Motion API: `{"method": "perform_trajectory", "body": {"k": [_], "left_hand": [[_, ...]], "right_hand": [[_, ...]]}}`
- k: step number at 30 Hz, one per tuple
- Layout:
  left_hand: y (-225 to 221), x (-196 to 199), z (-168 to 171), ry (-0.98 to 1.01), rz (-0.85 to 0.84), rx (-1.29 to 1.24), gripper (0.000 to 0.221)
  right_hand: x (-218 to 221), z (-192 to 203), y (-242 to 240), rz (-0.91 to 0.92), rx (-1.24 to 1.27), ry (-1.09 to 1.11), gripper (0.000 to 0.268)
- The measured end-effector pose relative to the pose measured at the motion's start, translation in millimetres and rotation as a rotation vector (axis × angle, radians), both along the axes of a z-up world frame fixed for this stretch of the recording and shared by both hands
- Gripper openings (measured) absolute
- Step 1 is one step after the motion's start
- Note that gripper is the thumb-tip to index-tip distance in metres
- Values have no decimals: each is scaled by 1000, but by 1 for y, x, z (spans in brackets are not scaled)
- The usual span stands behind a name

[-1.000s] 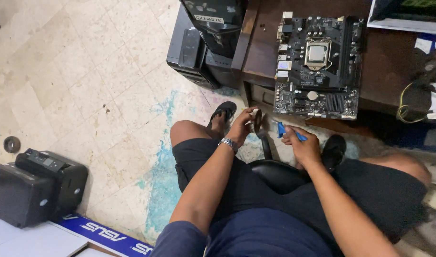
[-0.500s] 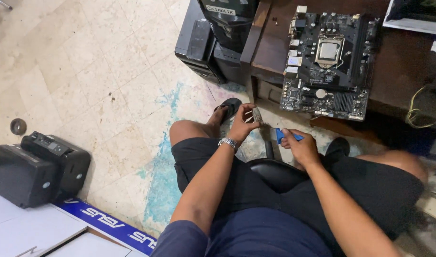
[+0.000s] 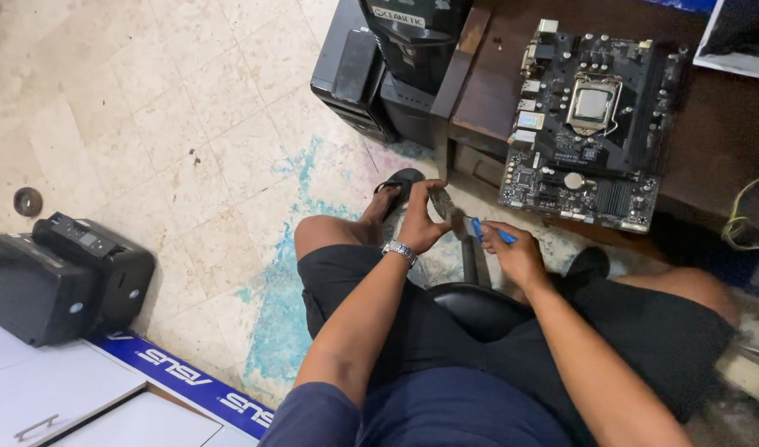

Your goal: Disassembling a CPU cooler and brushing dust off the heatsink and fan using a cleaning brush.

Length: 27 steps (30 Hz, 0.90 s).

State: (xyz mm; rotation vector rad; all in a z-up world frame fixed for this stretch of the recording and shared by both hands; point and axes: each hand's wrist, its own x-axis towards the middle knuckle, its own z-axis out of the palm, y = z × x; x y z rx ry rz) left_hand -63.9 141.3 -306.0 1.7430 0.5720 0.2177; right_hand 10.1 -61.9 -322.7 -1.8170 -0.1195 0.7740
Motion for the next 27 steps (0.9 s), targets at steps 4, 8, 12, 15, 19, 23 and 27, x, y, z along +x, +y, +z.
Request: {"method": "perform_trajectory", "body": {"k": [4,8,12,15,19,23,27], "left_hand": [[9,1,-29,1,56,69,70],[11,7,-26,44,98,28,69],[8,16,-16,46,101,-57,71],[9,18,-12,78,130,-118,72],[10,14,-37,119,221,-138,75],[9,15,-48,185,298,-202,74],[8,19,-54,232,299,-239,72]], "right_hand": [[10,-9,1,-59,-33,-72,18],[18,26,14,-80,-5,-206,18],[13,22,28,63,-58,-77,17],[16,-1,25,129,-213,-80,18],[28,8,18,36,-184,-117,22],[29,40,21,-32,52,-175,26],[21,39,25,-17,151,-30,31]]}}
